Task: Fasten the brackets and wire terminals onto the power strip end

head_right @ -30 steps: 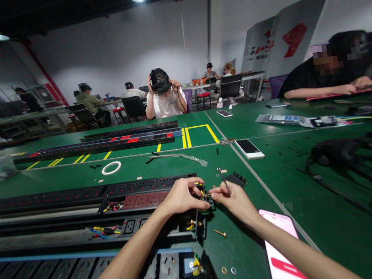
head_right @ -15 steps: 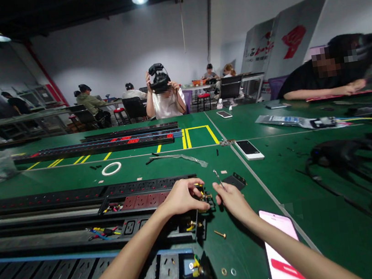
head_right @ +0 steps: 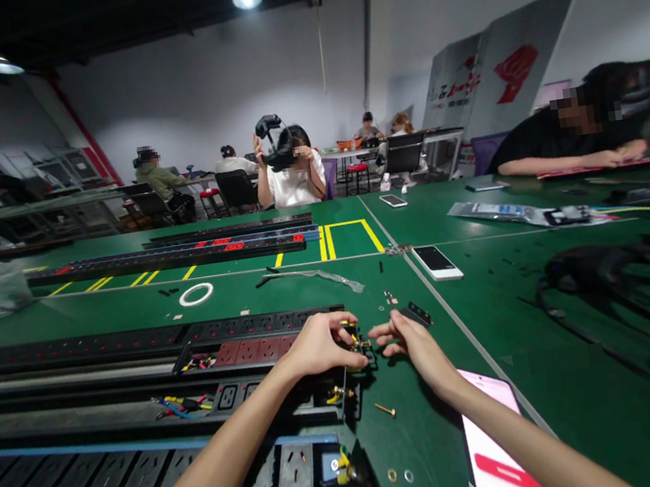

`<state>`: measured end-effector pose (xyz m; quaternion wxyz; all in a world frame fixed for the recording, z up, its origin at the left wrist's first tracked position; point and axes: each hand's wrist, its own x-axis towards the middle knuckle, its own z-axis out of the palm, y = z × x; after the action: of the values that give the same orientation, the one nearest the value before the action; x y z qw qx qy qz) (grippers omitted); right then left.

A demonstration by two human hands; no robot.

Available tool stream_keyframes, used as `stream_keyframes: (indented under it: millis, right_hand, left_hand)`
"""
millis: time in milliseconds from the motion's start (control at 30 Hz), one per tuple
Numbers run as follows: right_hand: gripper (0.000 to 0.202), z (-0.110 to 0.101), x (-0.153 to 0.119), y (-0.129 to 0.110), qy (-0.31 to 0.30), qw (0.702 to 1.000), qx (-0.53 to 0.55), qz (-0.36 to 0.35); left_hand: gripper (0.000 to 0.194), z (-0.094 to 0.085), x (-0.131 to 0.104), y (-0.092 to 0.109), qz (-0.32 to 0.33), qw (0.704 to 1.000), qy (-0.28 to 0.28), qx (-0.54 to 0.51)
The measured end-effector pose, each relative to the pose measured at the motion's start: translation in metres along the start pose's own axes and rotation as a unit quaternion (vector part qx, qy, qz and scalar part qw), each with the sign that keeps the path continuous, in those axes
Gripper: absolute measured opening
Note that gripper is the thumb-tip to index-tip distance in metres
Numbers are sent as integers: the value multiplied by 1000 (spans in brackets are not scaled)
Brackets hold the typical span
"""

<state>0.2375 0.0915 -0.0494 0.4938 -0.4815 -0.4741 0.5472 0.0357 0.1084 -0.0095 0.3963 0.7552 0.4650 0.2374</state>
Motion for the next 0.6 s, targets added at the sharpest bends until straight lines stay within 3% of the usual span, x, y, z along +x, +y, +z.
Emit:
stream_keyframes:
  millis: [100, 333, 500, 600]
  right_hand:
    - [59, 3, 0, -6, -27, 999, 15, 15]
    - [48, 6, 14, -9, -16, 991, -63, 121]
    - [57, 3, 9, 3, 6, 996, -81, 23]
    - [65, -2, 4, 12, -47, 985, -154, 62]
  left_hand:
    - [76, 0, 0, 1, 2, 1000, 1, 5]
    - [72, 0, 0, 0, 7, 1000, 0, 11]
    - [76, 1, 1, -3, 8, 1000, -3, -10]
    - [73, 2, 1, -3, 10, 1000, 1, -7]
